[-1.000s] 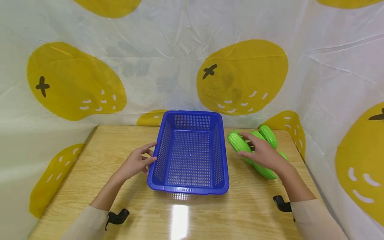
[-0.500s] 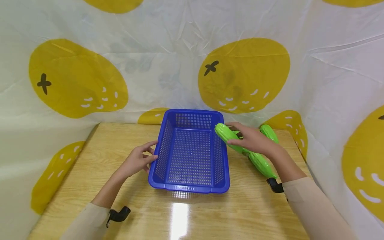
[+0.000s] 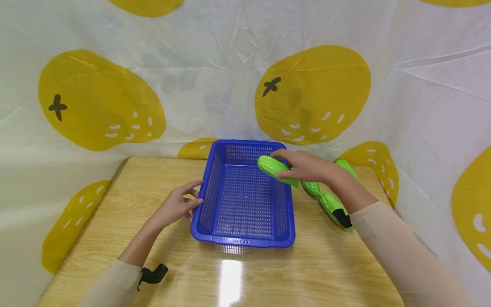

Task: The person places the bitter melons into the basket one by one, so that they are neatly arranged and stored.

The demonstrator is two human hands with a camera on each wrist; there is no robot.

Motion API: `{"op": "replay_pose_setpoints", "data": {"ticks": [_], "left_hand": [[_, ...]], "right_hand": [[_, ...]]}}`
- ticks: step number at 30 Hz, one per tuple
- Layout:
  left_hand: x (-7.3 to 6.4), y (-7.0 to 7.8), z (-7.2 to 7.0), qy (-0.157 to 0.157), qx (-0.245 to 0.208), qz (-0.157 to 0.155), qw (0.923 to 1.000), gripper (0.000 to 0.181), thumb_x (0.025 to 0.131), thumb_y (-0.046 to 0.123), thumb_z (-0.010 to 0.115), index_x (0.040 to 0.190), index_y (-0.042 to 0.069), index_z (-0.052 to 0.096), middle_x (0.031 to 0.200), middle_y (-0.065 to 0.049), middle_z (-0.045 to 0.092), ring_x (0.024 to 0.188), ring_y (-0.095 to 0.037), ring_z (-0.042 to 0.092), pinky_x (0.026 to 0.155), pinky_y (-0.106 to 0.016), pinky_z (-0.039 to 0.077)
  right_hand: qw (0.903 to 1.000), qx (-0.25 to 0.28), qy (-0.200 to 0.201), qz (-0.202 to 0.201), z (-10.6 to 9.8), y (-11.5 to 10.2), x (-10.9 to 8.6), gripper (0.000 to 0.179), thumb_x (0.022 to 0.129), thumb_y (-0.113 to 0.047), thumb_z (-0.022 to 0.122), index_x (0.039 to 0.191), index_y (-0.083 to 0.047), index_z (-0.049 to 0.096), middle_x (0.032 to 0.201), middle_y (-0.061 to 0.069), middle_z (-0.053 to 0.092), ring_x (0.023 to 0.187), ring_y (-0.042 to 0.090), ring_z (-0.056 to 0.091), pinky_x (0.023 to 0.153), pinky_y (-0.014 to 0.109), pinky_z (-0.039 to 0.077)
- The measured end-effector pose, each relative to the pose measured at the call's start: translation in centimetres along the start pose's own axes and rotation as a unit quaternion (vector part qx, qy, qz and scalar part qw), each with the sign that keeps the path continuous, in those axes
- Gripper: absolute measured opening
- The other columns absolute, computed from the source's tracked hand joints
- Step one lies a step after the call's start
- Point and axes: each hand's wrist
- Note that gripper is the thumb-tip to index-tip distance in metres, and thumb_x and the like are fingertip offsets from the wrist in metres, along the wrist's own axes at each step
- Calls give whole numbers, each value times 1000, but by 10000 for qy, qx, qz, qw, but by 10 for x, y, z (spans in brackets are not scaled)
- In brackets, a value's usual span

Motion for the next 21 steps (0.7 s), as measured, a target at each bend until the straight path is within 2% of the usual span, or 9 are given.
{"op": "replay_pose_setpoints", "data": {"ticks": [4, 9, 16, 21], "left_hand": [[-1, 0, 0, -3, -21, -9, 10000, 61, 100, 5, 67, 157, 9, 43, 105, -18, 56, 66, -19, 68, 56, -58, 64], [-1, 0, -1, -1, -48, -21, 10000, 61, 100, 5, 67, 157, 9, 43, 105, -18, 56, 66, -19, 68, 58, -60, 64], [-1, 0, -2, -52, -120, 72, 9999, 62, 100, 4, 67, 157, 8, 42, 106, -19, 56, 64, -19, 67, 56, -59, 63], [-1, 0, -1, -75, -121, 71, 9999, 63, 100, 4, 67, 157, 9, 42, 106, -18, 56, 64, -19, 67, 57, -61, 63]], "right_hand": [[9997, -191, -101, -103, -1, -7, 11, 56, 103, -32, 67, 152, -12, 47, 141, 12, 61, 119, 29, 64, 100, 50, 59], [9991, -358, -185, -143, 3, -18, 27, 56, 101, -30, 68, 151, -13, 48, 133, 7, 64, 104, 20, 63, 90, 40, 58], [9975, -292, -526, -361, 13, -30, 46, 55, 101, -30, 69, 149, -13, 49, 131, 7, 65, 104, 20, 62, 91, 40, 58], [9952, -404, -771, -450, 18, -35, 59, 53, 100, -31, 70, 148, -15, 53, 134, 5, 65, 115, 21, 64, 94, 39, 60]]}}
Point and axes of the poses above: each hand's wrist, its own x-axis towards the middle knuckle, its own z-axis out of the palm, y = z × x
